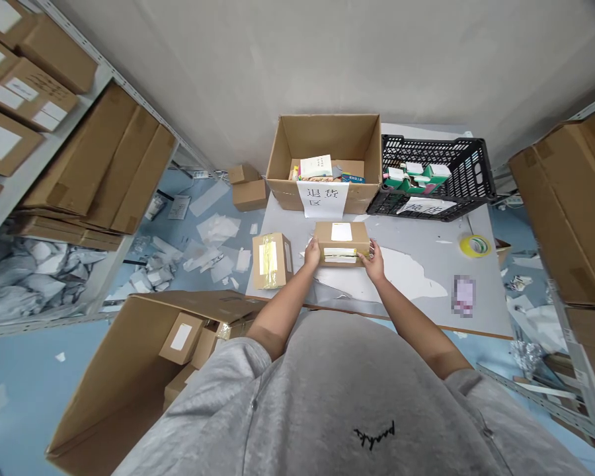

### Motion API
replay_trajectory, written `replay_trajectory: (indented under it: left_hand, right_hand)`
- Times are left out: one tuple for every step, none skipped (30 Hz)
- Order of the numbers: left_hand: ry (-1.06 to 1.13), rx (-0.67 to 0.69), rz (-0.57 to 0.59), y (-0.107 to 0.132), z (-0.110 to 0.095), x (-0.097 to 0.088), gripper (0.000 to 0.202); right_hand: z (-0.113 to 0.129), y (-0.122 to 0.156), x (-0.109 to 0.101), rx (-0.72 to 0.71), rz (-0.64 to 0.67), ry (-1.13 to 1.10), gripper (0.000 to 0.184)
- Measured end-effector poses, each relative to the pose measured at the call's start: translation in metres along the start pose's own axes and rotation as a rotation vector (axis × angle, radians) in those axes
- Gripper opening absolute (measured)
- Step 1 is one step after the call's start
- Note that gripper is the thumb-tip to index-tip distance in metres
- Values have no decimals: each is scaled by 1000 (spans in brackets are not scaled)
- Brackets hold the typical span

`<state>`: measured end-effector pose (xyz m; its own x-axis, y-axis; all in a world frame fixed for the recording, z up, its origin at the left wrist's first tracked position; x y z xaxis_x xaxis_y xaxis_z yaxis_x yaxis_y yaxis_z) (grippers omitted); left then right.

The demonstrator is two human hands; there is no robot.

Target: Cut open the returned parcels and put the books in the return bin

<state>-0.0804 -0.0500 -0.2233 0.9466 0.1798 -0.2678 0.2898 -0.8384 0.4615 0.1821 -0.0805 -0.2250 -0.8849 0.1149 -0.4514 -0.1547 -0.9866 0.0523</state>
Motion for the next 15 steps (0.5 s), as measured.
replay_trajectory:
  left_hand:
    - [3,12,8,1,1,0,65]
    - [1,22,16,2,3,0,63]
    - [-2,29,22,3,6,-1,62]
    - [-5,29,26,5,9,-1,60]
    - [-4,17,32,6,12,-2,58]
    - [10,-16,45,8,17,-2,56]
    - [33,-70,68,11,21,-2,55]
    - [61,-132,96,14,26,-2,54]
    - [88,-193,125,17,31,-2,54]
    - [115,-241,148,20,35,-2,55]
    - [143,-267,157,23,38,-2,56]
    - [169,-271,153,24,41,-2,57]
    - [194,-260,139,25,43,-1,58]
    - [220,-246,121,25,44,0,58]
    - [241,-229,106,24,45,2,57]
  right_hand:
    - [-2,0,-1,11,2,33,81]
    - [-5,1,-2,31,3,72,79]
    - [-8,3,-3,62,9,111,77]
    - [-12,5,-5,102,23,144,75]
    - [-15,8,-6,149,47,168,74]
    - [-18,11,-6,203,82,178,73]
    - [-20,14,-7,262,122,173,72]
    - [-22,17,-7,330,159,151,71]
    - [-24,19,-8,404,193,113,68]
    - [-25,20,-8,479,218,63,64]
    - [-25,21,-9,548,236,10,59]
    - [-25,21,-9,604,244,-33,55]
    - [-25,20,-8,635,245,-55,52]
    - [-24,19,-8,622,241,-53,52]
    - [-23,17,-7,575,235,-33,54]
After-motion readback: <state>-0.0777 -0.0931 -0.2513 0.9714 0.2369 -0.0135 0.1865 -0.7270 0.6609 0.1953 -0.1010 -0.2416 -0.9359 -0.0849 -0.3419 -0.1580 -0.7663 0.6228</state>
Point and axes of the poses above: each hand's wrist, its own y-axis away from the middle knuckle, its own x-axis out of the palm, z = x × y, the point moved 2 cm from there along -y, towards the middle knuckle, and after that the axes turned 8 degrees about y, right-handed, at the moved point
